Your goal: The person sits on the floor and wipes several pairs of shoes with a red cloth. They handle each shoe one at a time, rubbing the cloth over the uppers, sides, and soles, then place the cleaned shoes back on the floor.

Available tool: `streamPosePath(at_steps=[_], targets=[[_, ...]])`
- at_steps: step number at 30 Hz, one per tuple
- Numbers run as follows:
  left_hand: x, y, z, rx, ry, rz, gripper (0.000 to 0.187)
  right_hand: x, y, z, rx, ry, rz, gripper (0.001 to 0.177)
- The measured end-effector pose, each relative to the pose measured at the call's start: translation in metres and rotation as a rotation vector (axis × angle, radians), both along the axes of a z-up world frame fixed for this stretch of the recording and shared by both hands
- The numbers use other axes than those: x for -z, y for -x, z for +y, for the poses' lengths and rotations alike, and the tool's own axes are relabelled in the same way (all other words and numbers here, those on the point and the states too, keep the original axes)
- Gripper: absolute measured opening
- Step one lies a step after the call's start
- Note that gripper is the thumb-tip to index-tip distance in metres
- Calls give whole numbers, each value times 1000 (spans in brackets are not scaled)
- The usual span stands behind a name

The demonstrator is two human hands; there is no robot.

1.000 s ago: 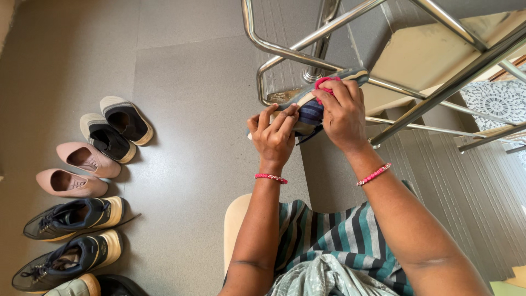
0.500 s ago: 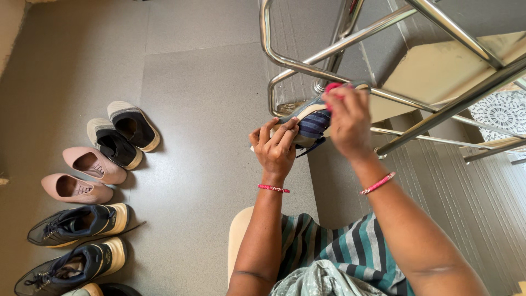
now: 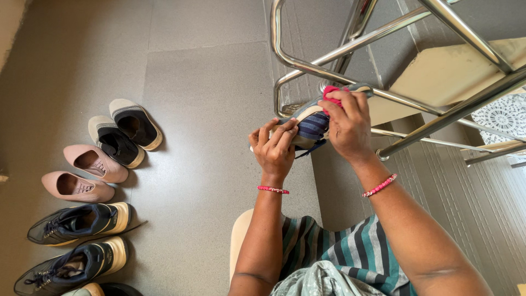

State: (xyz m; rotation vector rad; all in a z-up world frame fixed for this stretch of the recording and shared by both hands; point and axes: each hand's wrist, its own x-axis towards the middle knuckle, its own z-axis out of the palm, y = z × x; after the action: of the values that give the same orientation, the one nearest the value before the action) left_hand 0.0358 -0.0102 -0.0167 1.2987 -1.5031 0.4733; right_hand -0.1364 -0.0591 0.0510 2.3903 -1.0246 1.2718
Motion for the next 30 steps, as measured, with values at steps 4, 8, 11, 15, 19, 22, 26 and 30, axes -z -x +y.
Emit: streamPosePath(at_steps=[4, 8, 11, 15, 19, 22, 26, 30], targets=[[0, -4, 2, 4, 9, 5, 19, -6, 0, 1, -51, -37, 35, 33], [2, -4, 3, 12, 37, 34, 23, -16, 4, 4, -62, -60, -9, 34], [5, -5, 3, 18, 59, 67, 29, -23, 5, 4, -86, -52, -111, 35], [10, -12, 4, 6, 79, 105, 34, -17, 19, -3, -153, -105, -359, 36], [15, -14, 0, -16, 105, 114, 30, 9, 54, -27, -132, -80, -556, 40], [13, -11, -1, -5, 118, 143, 25, 34, 86, -55, -250, -232, -1019, 33], [3, -4, 5, 66, 85, 153, 28, 48, 144, -79, -331, -535, -1725, 17], [-4, 5, 9, 138, 11, 103, 31, 49, 167, -78, -348, -799, -1922, 24]])
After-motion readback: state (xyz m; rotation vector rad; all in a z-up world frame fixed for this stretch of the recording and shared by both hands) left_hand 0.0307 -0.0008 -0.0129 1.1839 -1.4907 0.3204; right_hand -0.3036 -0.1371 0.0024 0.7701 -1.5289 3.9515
